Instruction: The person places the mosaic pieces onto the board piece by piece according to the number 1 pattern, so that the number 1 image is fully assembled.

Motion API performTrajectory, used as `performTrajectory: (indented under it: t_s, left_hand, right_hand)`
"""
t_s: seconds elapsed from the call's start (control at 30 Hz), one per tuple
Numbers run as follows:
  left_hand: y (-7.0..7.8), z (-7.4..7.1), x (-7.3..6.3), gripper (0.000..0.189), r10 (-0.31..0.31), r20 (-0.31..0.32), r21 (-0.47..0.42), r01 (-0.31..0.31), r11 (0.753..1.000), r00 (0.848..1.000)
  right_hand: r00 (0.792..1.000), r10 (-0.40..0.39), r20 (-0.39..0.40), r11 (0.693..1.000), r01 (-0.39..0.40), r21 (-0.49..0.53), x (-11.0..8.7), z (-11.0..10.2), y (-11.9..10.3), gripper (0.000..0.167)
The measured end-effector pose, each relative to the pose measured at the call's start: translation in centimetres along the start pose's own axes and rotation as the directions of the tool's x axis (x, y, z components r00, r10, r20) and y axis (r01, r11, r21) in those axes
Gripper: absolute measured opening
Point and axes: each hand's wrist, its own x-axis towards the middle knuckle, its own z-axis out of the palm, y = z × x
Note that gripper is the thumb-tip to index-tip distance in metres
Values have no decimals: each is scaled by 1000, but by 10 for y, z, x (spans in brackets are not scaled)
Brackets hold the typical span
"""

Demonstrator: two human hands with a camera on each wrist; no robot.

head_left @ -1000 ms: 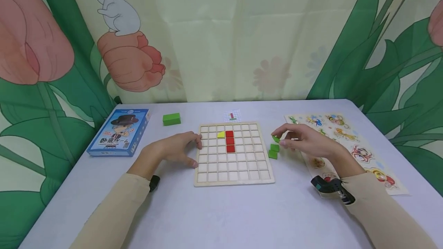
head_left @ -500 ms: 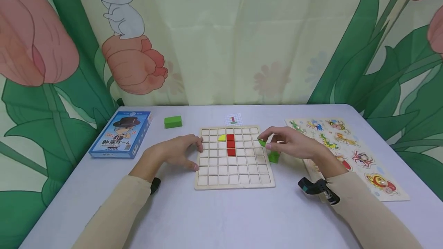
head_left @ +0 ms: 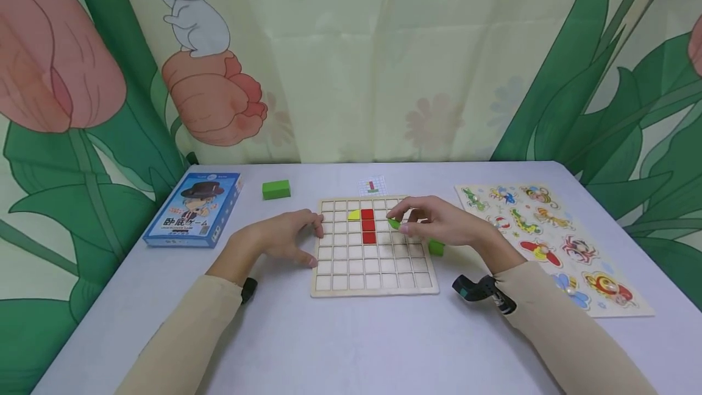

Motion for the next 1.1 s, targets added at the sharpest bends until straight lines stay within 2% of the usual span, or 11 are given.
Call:
performTrajectory:
  t_s: [0.23,0.37,0.6,0.7,1.1]
  left_hand:
    - [3,-2,4,50,10,9,-11,-10,1000,1000]
    - [2,-1,5,52,-8,18,-11,8,1000,1000]
    - [2,-1,0,70,-37,5,4,37,999,999]
    - [1,-1,0,69,-33,8,6,33,999,999]
    - [0,-3,0,64,2,3,37,-2,999,1000]
  right_hand:
    - [999,-37,6,999,37,4,9,8,-9,32]
    - [998,-52,22,999,53,-7,18,13,-15,32]
    - [996,-76,39,997,76,18,32,23,-18,31]
    - [995,-84,50,996,83,33,36,27,-16,30]
    - [995,-44,92,999,47,-25,49,41,-15,32]
